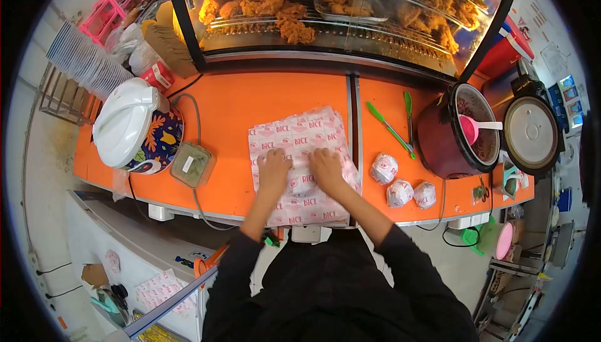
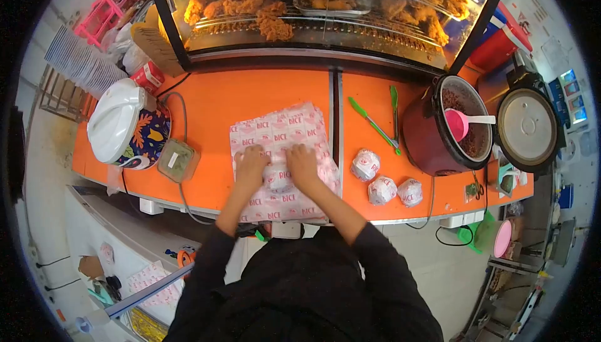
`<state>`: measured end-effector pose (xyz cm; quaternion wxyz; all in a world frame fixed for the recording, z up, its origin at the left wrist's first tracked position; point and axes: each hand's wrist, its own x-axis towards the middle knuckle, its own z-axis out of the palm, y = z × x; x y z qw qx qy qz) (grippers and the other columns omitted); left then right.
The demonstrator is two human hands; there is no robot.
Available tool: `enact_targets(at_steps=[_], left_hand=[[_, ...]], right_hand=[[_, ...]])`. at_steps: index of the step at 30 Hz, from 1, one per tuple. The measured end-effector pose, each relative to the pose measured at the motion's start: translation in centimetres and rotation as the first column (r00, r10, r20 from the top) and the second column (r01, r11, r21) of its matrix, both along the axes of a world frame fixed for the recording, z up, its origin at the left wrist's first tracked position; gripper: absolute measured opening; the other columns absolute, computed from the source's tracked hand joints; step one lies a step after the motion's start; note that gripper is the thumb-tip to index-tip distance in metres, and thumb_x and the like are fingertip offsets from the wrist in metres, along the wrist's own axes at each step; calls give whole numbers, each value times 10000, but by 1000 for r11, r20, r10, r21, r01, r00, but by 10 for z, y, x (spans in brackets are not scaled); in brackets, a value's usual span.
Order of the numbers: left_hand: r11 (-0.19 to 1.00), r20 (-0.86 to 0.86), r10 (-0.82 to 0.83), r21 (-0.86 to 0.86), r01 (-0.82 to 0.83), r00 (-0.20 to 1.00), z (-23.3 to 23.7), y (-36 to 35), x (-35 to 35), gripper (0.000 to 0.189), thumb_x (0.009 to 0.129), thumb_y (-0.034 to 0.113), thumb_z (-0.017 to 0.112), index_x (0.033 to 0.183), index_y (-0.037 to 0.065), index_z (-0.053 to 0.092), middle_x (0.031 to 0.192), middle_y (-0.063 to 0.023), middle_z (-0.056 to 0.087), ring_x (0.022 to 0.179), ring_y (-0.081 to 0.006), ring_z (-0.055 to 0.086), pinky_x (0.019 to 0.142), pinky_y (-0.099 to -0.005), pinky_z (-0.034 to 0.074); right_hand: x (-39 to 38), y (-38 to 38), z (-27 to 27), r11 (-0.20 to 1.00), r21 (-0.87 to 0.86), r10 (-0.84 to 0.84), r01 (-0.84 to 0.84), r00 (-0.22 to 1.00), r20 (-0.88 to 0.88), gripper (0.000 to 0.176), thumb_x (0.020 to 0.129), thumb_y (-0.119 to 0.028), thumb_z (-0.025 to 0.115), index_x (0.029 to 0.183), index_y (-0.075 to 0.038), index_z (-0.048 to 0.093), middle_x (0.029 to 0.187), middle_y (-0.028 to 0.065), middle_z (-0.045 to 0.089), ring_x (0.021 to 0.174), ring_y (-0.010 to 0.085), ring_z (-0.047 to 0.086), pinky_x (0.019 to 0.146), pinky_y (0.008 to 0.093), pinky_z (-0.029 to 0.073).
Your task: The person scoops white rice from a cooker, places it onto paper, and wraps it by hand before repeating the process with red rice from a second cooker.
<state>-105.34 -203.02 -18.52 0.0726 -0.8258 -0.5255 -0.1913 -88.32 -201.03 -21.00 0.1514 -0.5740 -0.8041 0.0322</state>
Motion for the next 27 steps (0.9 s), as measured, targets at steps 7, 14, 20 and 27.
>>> enact_targets(at_steps=[7,14,20,27], left_hand=[[856,237,279,-500,-129,931,-15,-43,14,476,735,-8,515,1203,81,503,983,-153,618,760,-281,631,627,-353,499],[942,349,279,-282,-183,895,-40,-85,31,645,783,79,507,1340,-73,218,1331,-256,349,1213,-353,393,970,-468,329],[868,516,317,-495,-25,796,-36,-80,37,731,815,164,508,1352,-101,89,1412,-282,142,1320,-375,174,1056,-462,167],[891,778,429,-282,356,-458,62,-73,130,624,908,179,478,1392,33,113,1368,-127,289,1236,-219,338,1015,-323,280]], right_hand=[[8,-48,18,992,-125,1,-22,986,-166,183,756,-63,504,918,-40,588,820,121,572,791,281,591,665,364,490],[8,-78,-12,985,-171,-72,4,915,-398,560,748,-49,491,1298,-26,392,1270,201,437,1181,311,428,933,334,402],[-22,-71,-14,939,-299,-250,-169,259,-933,584,828,-131,521,1344,-3,281,1370,144,311,1270,231,297,1037,353,253],[19,-66,75,928,-347,-369,-139,-199,-908,526,810,-119,621,1274,3,403,1155,118,513,1038,156,506,896,276,407]])
